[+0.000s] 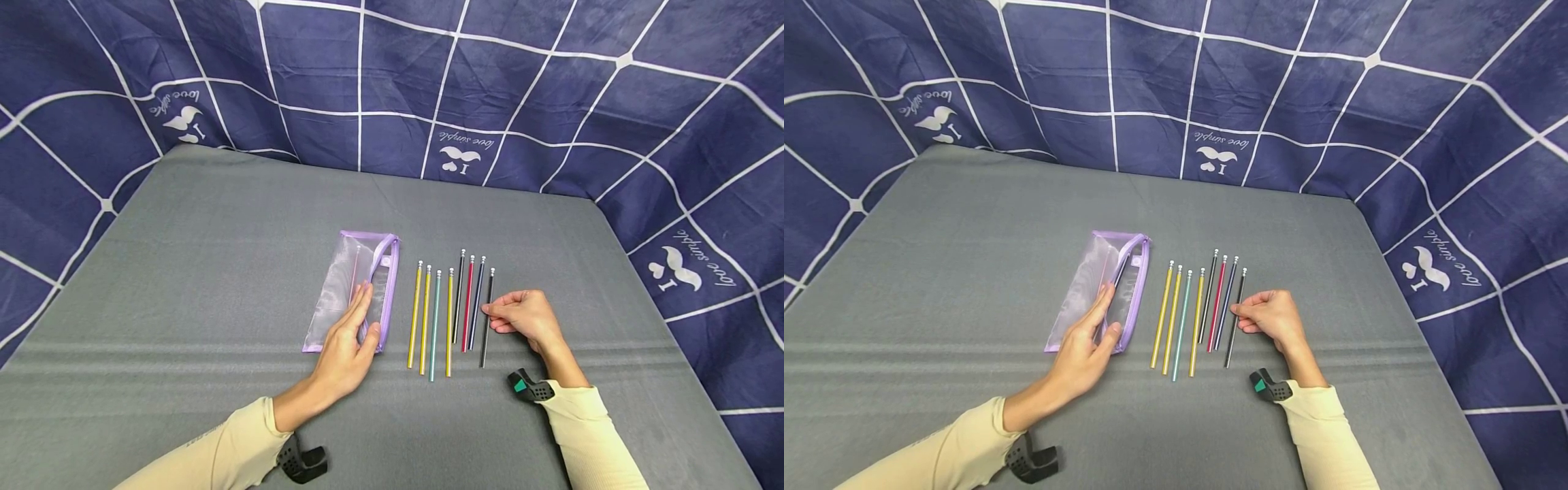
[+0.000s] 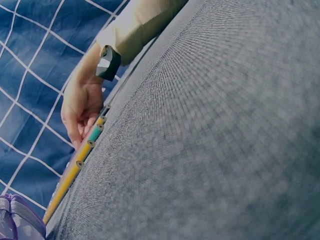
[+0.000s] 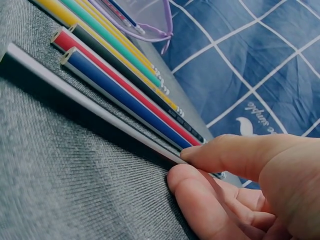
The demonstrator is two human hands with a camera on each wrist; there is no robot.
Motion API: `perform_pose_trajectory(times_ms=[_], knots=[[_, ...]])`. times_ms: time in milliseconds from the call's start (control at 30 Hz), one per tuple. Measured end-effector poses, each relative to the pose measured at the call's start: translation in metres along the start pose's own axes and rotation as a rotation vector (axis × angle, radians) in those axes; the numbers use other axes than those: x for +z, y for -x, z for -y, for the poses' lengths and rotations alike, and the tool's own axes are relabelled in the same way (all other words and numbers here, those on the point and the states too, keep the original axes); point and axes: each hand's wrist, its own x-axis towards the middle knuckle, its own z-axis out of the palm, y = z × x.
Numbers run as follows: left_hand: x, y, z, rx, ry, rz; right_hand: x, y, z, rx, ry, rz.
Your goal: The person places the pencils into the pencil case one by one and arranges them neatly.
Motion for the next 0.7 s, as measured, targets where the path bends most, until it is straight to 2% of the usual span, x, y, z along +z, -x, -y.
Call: perform_pose_trajectory(times_ms=[700], knots=[[0.0002, 0.0003, -0.0003, 0.001, -0.008, -0.007, -0.0012, 0.0018, 0.0017, -0.014, -0.059, 0.02]])
